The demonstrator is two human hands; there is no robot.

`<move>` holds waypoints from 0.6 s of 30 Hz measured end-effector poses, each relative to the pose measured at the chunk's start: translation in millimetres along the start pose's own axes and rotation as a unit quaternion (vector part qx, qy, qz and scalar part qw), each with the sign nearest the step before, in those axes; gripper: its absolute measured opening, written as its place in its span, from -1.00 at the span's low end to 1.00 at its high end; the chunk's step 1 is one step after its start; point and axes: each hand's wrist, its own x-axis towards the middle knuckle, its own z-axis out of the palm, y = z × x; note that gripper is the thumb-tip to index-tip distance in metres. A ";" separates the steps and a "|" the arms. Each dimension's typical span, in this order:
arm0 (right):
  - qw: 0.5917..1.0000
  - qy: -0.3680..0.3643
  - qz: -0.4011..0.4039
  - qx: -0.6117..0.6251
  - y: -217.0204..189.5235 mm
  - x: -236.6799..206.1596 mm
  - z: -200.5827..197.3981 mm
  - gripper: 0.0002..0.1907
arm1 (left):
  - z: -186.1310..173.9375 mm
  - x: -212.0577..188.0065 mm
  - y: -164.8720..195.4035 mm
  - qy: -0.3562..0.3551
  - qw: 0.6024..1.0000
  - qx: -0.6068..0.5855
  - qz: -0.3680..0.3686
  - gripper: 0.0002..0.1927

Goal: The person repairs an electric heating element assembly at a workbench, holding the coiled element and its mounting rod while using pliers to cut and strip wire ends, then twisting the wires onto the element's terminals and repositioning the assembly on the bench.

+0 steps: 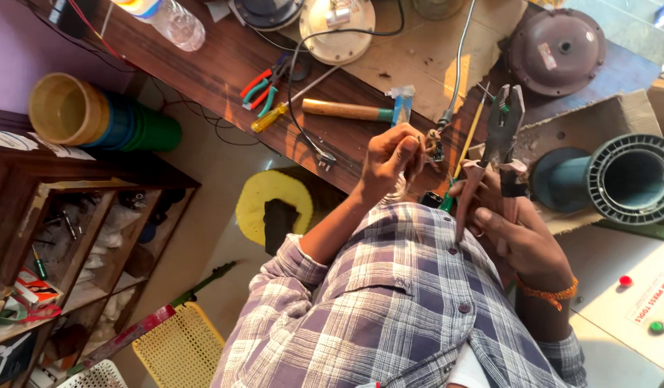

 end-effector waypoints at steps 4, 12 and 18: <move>0.999 0.017 0.001 0.046 7.7 5.6 2.0 -0.27 | -11.5 5.8 -13.1 0.071 0.997 -0.017 -0.010 -0.62; 0.993 0.067 0.070 -0.062 16.7 10.7 -15.1 -0.47 | -5.8 16.1 -6.3 0.023 0.996 0.074 0.052 -0.73; 0.989 0.070 0.078 -0.103 26.3 7.5 -25.1 -0.53 | 7.8 21.0 -14.0 0.016 0.944 0.315 0.094 -0.78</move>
